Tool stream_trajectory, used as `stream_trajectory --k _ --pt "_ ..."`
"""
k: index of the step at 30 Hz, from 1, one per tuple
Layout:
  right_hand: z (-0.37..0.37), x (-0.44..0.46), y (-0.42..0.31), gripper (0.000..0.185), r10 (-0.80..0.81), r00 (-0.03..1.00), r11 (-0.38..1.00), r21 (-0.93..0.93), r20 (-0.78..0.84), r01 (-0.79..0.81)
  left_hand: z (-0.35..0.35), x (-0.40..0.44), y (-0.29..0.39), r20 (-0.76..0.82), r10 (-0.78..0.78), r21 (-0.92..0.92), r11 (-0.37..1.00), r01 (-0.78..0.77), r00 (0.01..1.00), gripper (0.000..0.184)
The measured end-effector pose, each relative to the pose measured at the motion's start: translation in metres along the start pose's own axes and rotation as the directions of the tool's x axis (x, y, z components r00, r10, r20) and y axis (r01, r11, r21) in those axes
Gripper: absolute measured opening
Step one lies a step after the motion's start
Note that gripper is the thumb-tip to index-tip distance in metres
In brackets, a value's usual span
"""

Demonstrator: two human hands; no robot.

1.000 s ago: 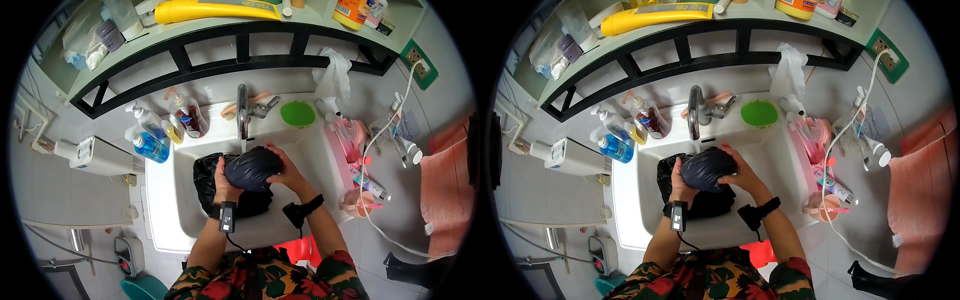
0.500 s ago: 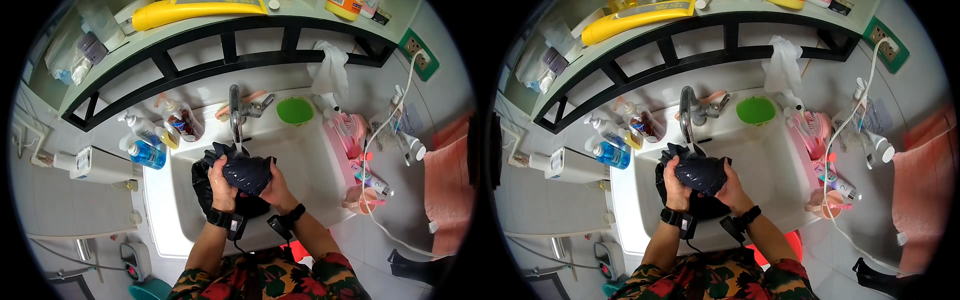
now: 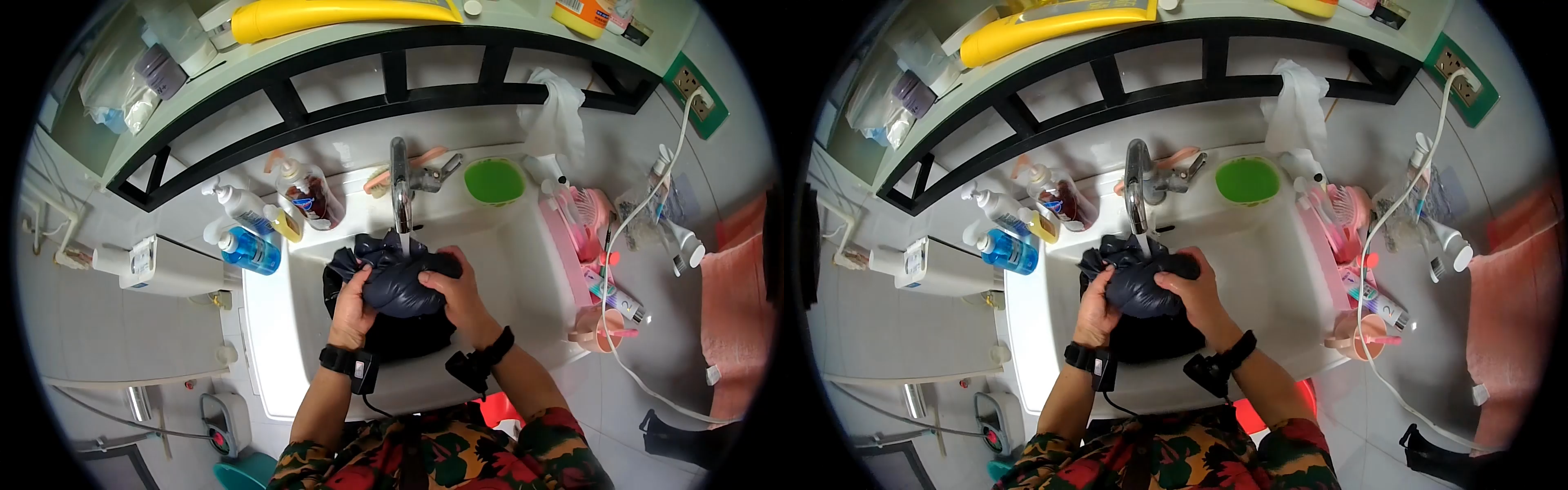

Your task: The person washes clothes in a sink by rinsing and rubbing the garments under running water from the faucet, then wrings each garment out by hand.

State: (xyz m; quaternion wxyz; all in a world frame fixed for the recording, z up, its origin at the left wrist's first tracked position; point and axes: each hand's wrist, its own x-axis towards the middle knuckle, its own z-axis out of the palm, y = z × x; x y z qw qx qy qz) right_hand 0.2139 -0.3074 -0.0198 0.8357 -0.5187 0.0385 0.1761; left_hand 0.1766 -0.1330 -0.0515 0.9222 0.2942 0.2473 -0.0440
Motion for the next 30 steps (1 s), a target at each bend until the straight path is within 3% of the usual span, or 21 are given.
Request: stream_trajectory --k 2,3,5,6,9,10,11,13,14,16,19,20,21,22,23,25,30 --pt "0.002 0.001 -0.02 0.037 -0.208 0.97 0.855 -0.458 0.127 0.243 0.005 -0.008 -0.001 -0.069 -0.026 0.172 0.984 0.038 0.997 0.042" --pt "0.003 0.0 -0.027 0.037 -0.208 0.97 0.854 -0.46 0.128 0.244 0.006 -0.012 -0.001 -0.068 -0.026 0.169 0.985 0.037 0.997 0.042" --pt "0.006 0.001 -0.036 0.039 -0.313 0.881 0.665 -0.58 0.356 0.471 0.009 -0.018 -0.001 0.095 -0.187 -0.006 0.982 0.189 0.978 0.057" --pt "0.008 0.002 -0.04 0.039 -0.313 0.88 0.664 -0.581 0.356 0.471 0.026 -0.03 -0.003 0.031 -0.103 0.016 0.995 0.103 0.994 0.067" --pt "0.012 0.002 -0.046 0.038 -0.166 0.852 0.558 -0.665 0.497 0.497 0.014 -0.022 -0.017 0.151 -0.158 -0.028 0.986 0.164 0.976 0.075" --pt "0.014 0.0 -0.047 0.037 -0.126 0.795 0.506 -0.651 0.593 0.566 0.015 -0.021 -0.019 0.13 -0.17 -0.014 0.985 0.173 0.977 0.077" --pt "0.016 -0.002 -0.048 0.035 -0.079 0.73 0.455 -0.627 0.679 0.632 0.016 -0.021 -0.02 0.116 -0.184 -0.024 0.982 0.188 0.976 0.065" --pt "0.017 -0.007 -0.045 0.036 0.013 0.735 0.497 -0.642 0.678 0.584 0.012 -0.011 -0.028 0.089 -0.165 -0.003 0.986 0.166 0.982 0.06" --pt "0.015 -0.007 -0.038 0.037 -0.026 0.718 0.574 -0.577 0.696 0.581 0.005 -0.005 -0.031 0.084 -0.203 -0.074 0.975 0.209 0.976 0.044" --pt "0.013 -0.008 -0.032 0.038 -0.11 0.726 0.697 -0.468 0.679 0.543 -0.005 0.002 -0.037 0.118 -0.151 -0.137 0.976 0.166 0.982 0.036" --pt "0.005 -0.008 -0.015 0.035 -0.305 0.886 0.868 -0.281 0.349 0.409 0.017 -0.013 -0.022 0.122 -0.108 -0.288 0.948 0.139 0.987 0.02" --pt "0.003 -0.008 -0.007 0.035 -0.306 0.886 0.867 -0.282 0.347 0.41 0.018 -0.014 -0.021 0.0 -0.037 -0.243 0.969 0.036 0.999 0.019" --pt "0.003 -0.008 0.0 0.035 -0.207 0.962 0.972 -0.072 0.178 0.223 0.019 -0.014 -0.02 -0.118 0.041 -0.185 0.981 -0.063 0.992 0.018" --pt "0.003 -0.007 0.006 0.036 -0.058 0.998 0.983 0.176 0.036 0.05 0.023 -0.014 -0.022 -0.162 0.193 -0.145 0.965 -0.216 0.968 0.017" --pt "0.002 -0.006 0.01 0.036 -0.06 0.998 0.983 0.178 0.034 0.053 0.026 -0.016 -0.022 -0.16 0.192 -0.142 0.966 -0.215 0.968 0.017" --pt "0.001 -0.007 0.017 0.031 0.038 0.999 0.972 0.232 -0.019 -0.032 0.046 -0.033 -0.012 -0.154 0.412 0.048 0.911 -0.409 0.898 0.023" --pt "0.001 -0.013 0.023 0.036 0.148 0.987 0.913 0.374 0.062 -0.161 0.046 -0.04 -0.007 -0.079 0.482 0.233 0.86 -0.454 0.873 0.03"
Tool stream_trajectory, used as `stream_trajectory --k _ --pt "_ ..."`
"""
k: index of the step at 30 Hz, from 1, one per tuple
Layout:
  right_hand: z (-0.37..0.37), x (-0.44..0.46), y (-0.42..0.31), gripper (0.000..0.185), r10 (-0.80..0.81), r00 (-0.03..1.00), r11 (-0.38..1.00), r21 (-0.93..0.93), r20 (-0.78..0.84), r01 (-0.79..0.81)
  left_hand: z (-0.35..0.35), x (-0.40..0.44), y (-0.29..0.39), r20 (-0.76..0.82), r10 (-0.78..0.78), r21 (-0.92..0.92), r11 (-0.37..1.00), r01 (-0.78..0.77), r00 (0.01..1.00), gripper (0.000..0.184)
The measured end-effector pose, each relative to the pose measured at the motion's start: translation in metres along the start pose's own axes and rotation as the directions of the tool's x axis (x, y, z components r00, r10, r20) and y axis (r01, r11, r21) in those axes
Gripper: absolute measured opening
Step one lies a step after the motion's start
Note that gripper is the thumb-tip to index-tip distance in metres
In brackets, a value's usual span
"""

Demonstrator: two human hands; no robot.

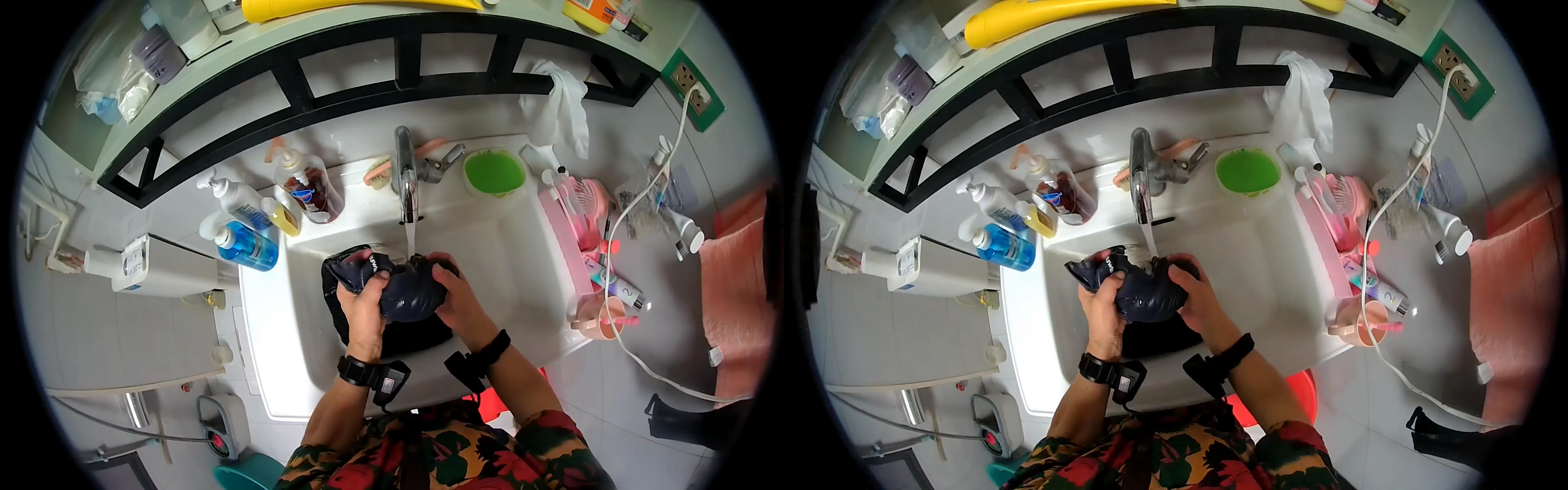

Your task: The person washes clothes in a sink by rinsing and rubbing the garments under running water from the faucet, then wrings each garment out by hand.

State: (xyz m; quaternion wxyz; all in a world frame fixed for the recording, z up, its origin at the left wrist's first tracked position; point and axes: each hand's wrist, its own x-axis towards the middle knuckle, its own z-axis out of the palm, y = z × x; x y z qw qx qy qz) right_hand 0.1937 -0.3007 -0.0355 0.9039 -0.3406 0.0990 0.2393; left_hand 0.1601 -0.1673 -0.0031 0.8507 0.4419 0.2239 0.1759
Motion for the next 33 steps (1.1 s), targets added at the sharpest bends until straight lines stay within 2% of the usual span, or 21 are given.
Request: stream_trajectory --k 1,5,7,8,9,10,11,13,14,15,16,18,19,20,21,23,25,27,30,32,33 --pt "0.002 -0.002 -0.001 0.036 0.032 0.998 0.996 0.077 0.055 -0.036 -0.003 0.001 0.0 0.059 0.02 0.082 0.996 -0.025 0.998 0.032" --pt "0.003 -0.007 -0.006 0.045 0.121 0.979 0.974 0.17 0.162 -0.149 -0.014 0.006 -0.004 0.138 -0.029 0.097 0.995 0.016 0.99 0.034" --pt "0.0 -0.002 -0.006 0.049 0.063 0.983 0.981 -0.19 0.17 -0.03 -0.021 0.011 -0.005 0.181 -0.074 0.062 0.996 0.064 0.981 0.041" --pt "0.0 -0.002 -0.008 0.049 0.059 0.984 0.982 -0.184 0.169 -0.027 -0.024 0.012 -0.007 0.173 -0.144 -0.016 0.989 0.149 0.974 0.045" --pt "0.003 -0.003 -0.012 0.047 -0.061 0.982 0.852 -0.504 0.176 0.144 -0.027 0.014 -0.009 0.171 -0.213 -0.095 0.968 0.231 0.962 0.049" --pt "0.007 -0.005 -0.017 0.045 -0.17 0.96 0.593 -0.755 0.22 0.278 -0.03 0.017 -0.012 0.179 -0.238 -0.052 0.967 0.251 0.954 0.051" --pt "0.011 -0.006 -0.022 0.045 -0.174 0.96 0.594 -0.755 0.218 0.279 -0.034 0.019 -0.012 0.183 -0.24 -0.049 0.966 0.253 0.953 0.051" --pt "0.019 -0.007 -0.032 0.043 -0.299 0.765 0.168 -0.758 0.571 0.631 -0.036 0.021 -0.003 0.158 -0.357 0.314 0.902 0.296 0.921 0.049" --pt "0.02 -0.007 -0.035 0.043 -0.3 0.766 0.17 -0.759 0.568 0.629 -0.044 0.024 -0.003 0.21 -0.359 0.39 0.884 0.259 0.909 0.047" --pt "0.02 -0.006 -0.039 0.043 -0.261 0.66 -0.019 -0.687 0.705 0.726 -0.047 0.025 0.0 0.21 -0.364 0.393 0.881 0.262 0.908 0.047" --pt "0.022 -0.005 -0.042 0.043 -0.19 0.543 -0.201 -0.574 0.818 0.794 -0.048 0.026 0.004 0.225 -0.486 0.257 0.865 0.43 0.844 0.045" --pt "0.029 -0.008 -0.047 0.042 -0.121 0.488 -0.209 -0.503 0.864 0.839 -0.041 0.022 0.01 0.297 -0.645 0.04 0.745 0.666 0.703 0.049" --pt "0.033 -0.012 -0.05 0.04 -0.047 0.425 -0.212 -0.425 0.904 0.88 -0.026 0.013 0.019 0.325 -0.614 -0.009 0.759 0.651 0.72 0.054" --pt "0.038 -0.015 -0.049 0.036 0.058 0.432 -0.231 -0.409 0.9 0.883 -0.027 0.016 0.011 0.351 -0.572 -0.061 0.776 0.628 0.741 0.056" --pt "0.041 -0.016 -0.046 0.036 0.047 0.457 -0.226 -0.436 0.888 0.871 -0.027 0.018 0.001 0.375 -0.533 -0.111 0.786 0.608 0.758 0.057" --pt "0.041 -0.019 -0.036 0.033 0.007 0.341 -0.088 -0.339 0.94 0.937 -0.032 0.02 -0.004 0.367 -0.573 -0.023 0.782 0.623 0.733 0.057" --pt "0.042 -0.022 -0.035 0.036 -0.034 0.377 0.072 -0.374 0.926 0.925 -0.036 0.017 -0.008 0.39 -0.574 -0.078 0.759 0.647 0.72 0.057" --pt "0.038 -0.023 -0.034 0.038 -0.144 0.541 0.261 -0.495 0.829 0.829 -0.027 0.009 -0.009 0.325 -0.552 -0.125 0.78 0.613 0.768 0.057" --pt "0.027 -0.022 -0.031 0.038 -0.24 0.641 0.401 -0.527 0.729 0.749 -0.029 0.01 -0.019 0.337 -0.465 -0.233 0.802 0.551 0.819 0.048" --pt "0.016 -0.021 -0.023 0.041 -0.333 0.789 0.616 -0.515 0.516 0.596 -0.029 0.013 -0.02 0.307 -0.418 -0.31 0.805 0.505 0.855 0.033" --pt "0.012 -0.022 -0.018 0.041 -0.336 0.792 0.619 -0.514 0.509 0.594 -0.024 0.012 -0.015 0.305 -0.425 -0.304 0.805 0.51 0.852 0.033"
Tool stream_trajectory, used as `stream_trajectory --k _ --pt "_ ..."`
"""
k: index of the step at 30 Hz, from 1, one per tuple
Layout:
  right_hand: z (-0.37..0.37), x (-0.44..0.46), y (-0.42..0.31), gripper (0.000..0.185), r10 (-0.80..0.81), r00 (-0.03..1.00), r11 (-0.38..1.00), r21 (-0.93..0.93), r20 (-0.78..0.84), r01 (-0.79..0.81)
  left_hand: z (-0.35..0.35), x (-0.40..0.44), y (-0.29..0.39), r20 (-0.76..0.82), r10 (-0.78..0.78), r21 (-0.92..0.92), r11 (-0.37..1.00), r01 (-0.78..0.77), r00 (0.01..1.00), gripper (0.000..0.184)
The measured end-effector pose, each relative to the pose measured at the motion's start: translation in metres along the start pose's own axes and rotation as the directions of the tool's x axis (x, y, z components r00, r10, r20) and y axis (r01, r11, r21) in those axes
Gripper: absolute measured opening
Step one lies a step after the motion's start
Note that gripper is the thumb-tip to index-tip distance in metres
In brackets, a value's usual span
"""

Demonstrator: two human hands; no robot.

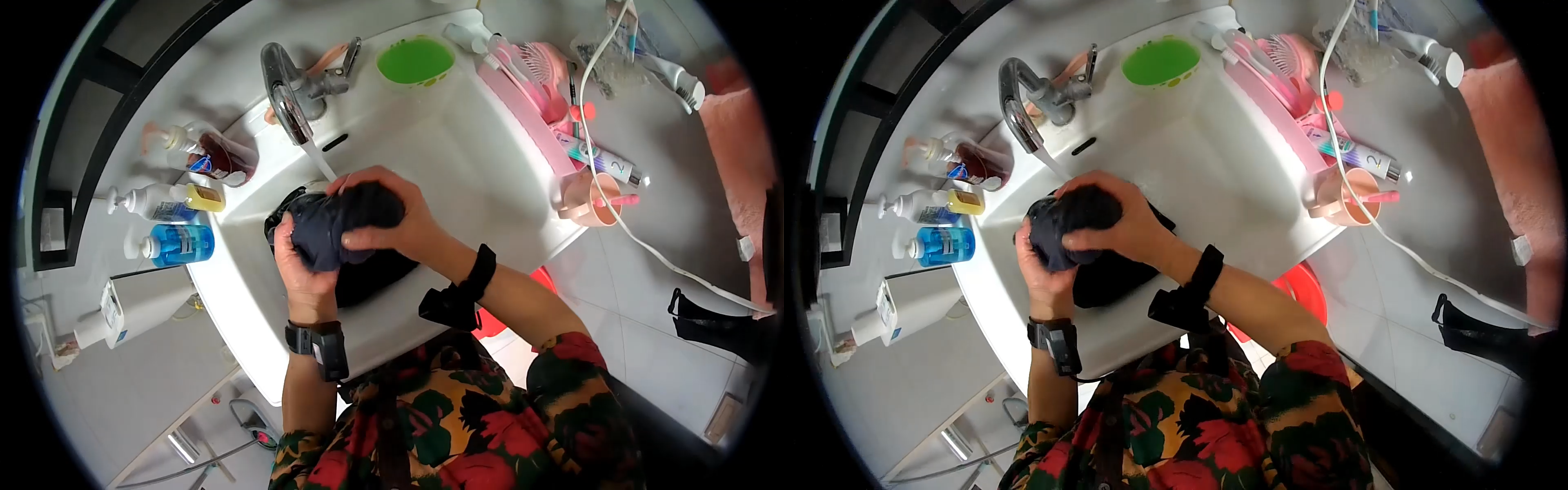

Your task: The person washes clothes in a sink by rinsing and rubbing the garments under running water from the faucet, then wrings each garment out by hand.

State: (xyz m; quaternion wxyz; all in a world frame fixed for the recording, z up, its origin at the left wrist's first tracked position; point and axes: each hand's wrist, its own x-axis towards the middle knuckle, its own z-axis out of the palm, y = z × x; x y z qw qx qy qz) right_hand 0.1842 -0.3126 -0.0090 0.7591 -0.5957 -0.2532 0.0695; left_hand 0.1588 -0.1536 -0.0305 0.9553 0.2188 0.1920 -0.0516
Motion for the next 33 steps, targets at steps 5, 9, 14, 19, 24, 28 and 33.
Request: stream_trajectory --k 5,9,14,19,24,28,33 --pt "0.013 -0.012 0.024 0.041 0.315 0.874 0.775 0.631 -0.369 -0.013 0.048 -0.016 -0.007 -0.135 0.418 0.519 0.802 -0.295 0.898 0.015" --pt "0.014 -0.023 0.034 0.033 0.577 0.767 0.488 0.871 -0.279 -0.051 0.045 -0.021 -0.008 0.207 0.612 0.869 0.244 -0.431 0.763 0.016" --pt "0.01 -0.026 0.051 0.026 0.643 0.764 0.293 0.938 -0.049 -0.186 0.052 -0.037 -0.007 0.685 0.435 0.725 -0.324 -0.608 0.585 0.021" --pt "0.011 -0.015 0.032 0.023 0.713 0.693 0.248 0.887 0.105 -0.389 0.049 -0.042 0.001 0.878 0.139 0.473 -0.402 -0.784 0.459 0.022" --pt "-0.002 -0.005 0.013 0.02 0.744 0.626 0.358 0.65 0.234 -0.67 0.049 -0.052 0.01 0.934 -0.076 0.305 -0.341 -0.889 0.349 0.021" --pt "-0.003 0.01 0.006 0.02 0.753 0.615 0.506 0.393 0.233 -0.768 0.043 -0.056 0.004 0.951 -0.187 0.183 -0.305 -0.935 0.247 0.022" --pt "-0.001 0.014 0.012 0.026 0.729 0.642 0.644 0.081 0.236 -0.761 0.017 -0.055 -0.014 0.886 -0.445 -0.031 -0.334 -0.942 0.129 0.014"
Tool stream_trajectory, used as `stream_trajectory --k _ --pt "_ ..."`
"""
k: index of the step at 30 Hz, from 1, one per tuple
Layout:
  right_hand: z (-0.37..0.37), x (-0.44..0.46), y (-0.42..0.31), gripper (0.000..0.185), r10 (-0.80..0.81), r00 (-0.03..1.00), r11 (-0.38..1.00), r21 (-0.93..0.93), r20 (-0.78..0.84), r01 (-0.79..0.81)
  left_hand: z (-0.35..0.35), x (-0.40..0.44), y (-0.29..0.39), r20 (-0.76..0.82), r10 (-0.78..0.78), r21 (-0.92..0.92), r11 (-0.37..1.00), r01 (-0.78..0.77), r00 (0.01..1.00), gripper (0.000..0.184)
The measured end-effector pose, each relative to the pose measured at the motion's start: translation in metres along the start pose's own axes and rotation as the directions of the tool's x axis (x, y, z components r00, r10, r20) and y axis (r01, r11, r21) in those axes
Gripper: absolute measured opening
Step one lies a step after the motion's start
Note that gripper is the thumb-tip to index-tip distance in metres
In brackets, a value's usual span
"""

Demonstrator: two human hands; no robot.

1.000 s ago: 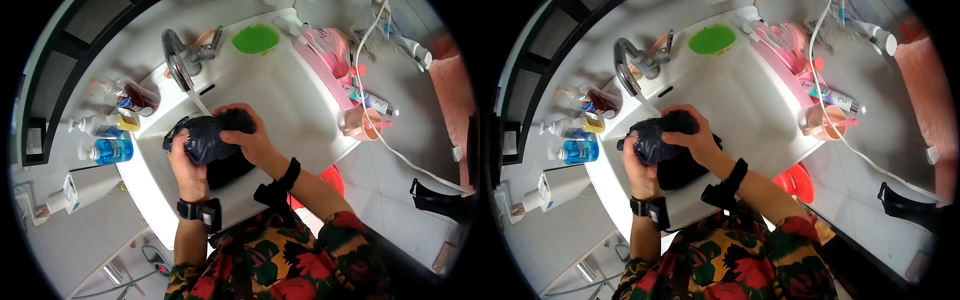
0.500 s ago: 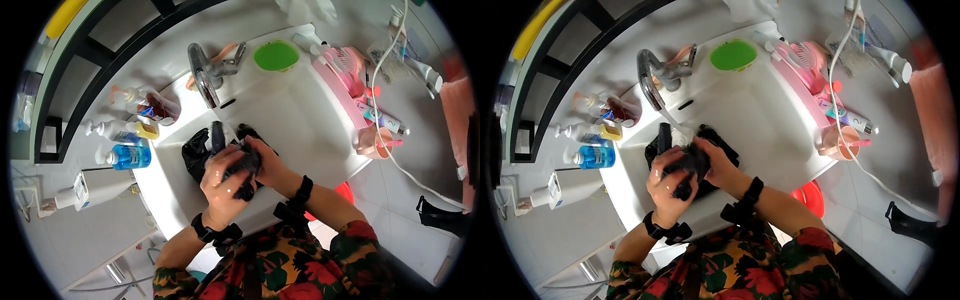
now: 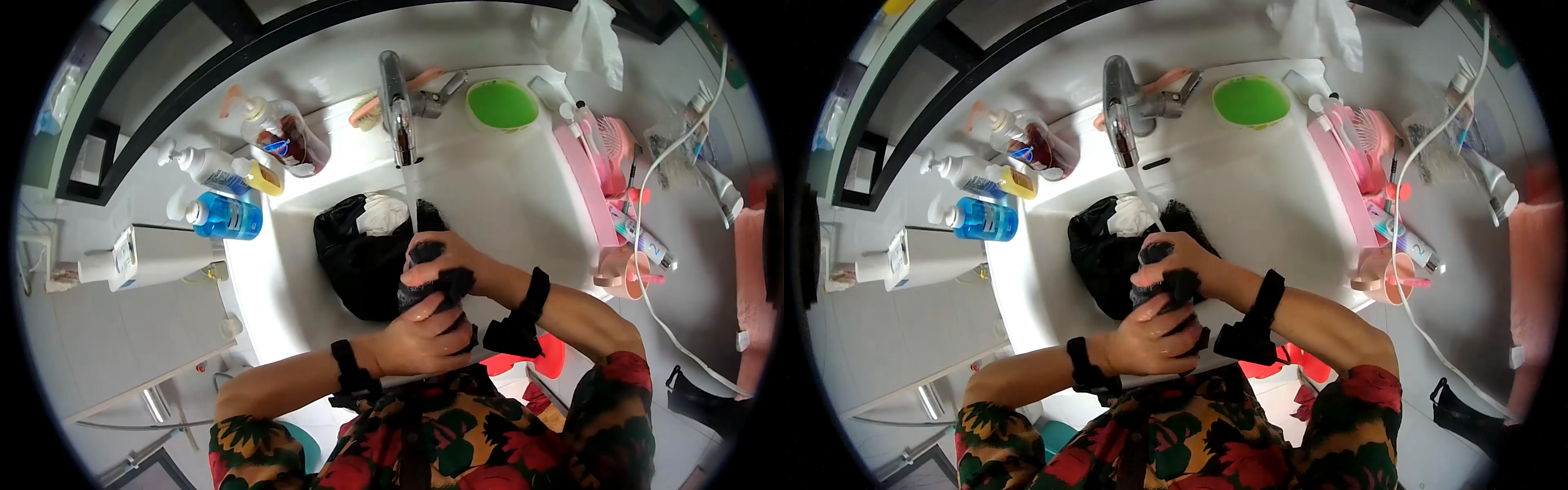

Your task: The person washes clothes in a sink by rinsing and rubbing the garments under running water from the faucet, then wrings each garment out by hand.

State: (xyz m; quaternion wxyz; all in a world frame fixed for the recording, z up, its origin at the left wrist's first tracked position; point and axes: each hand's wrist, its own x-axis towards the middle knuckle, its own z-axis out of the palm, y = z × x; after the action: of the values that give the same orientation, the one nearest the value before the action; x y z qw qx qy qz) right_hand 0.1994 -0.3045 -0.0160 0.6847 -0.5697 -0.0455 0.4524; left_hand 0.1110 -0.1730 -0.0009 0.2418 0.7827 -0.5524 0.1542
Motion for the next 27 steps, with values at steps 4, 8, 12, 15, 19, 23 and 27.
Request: stream_trajectory --k 4,8,12,15,19,23,27 --pt "0.0 0.016 0.013 0.028 -0.209 0.97 0.877 -0.463 -0.123 0.13 0.021 0.0 -0.008 0.229 0.044 0.107 0.992 -0.07 0.972 0.014" --pt "0.003 0.023 0.014 0.025 -0.204 0.964 0.787 -0.614 -0.169 0.059 0.045 -0.006 -0.016 0.373 -0.006 0.2 0.977 -0.074 0.928 0.023" --pt "0.013 0.038 0.023 0.021 -0.416 0.888 0.655 -0.742 -0.199 0.141 0.075 -0.015 -0.034 0.419 -0.079 0.407 0.907 -0.109 0.905 0.022" --pt "0.002 0.055 0.022 0.022 -0.442 0.873 0.629 -0.765 -0.205 0.139 0.061 -0.023 -0.052 0.393 -0.074 0.311 0.949 -0.057 0.917 0.021" --pt "-0.018 0.057 0.005 0.03 -0.453 0.839 0.821 -0.508 -0.301 0.262 0.019 -0.044 -0.074 -0.063 -0.176 0.162 0.969 0.184 0.982 0.018" --pt "-0.034 0.058 0.006 0.04 -0.444 0.842 0.862 -0.401 -0.306 0.31 0.012 -0.036 -0.075 -0.29 -0.885 -0.369 0.455 0.811 0.364 0.035" --pt "-0.032 0.041 0.009 0.051 -0.549 0.752 0.792 -0.514 -0.365 0.329 0.025 -0.046 -0.084 0.023 -0.993 -0.892 -0.072 0.446 -0.115 0.066"
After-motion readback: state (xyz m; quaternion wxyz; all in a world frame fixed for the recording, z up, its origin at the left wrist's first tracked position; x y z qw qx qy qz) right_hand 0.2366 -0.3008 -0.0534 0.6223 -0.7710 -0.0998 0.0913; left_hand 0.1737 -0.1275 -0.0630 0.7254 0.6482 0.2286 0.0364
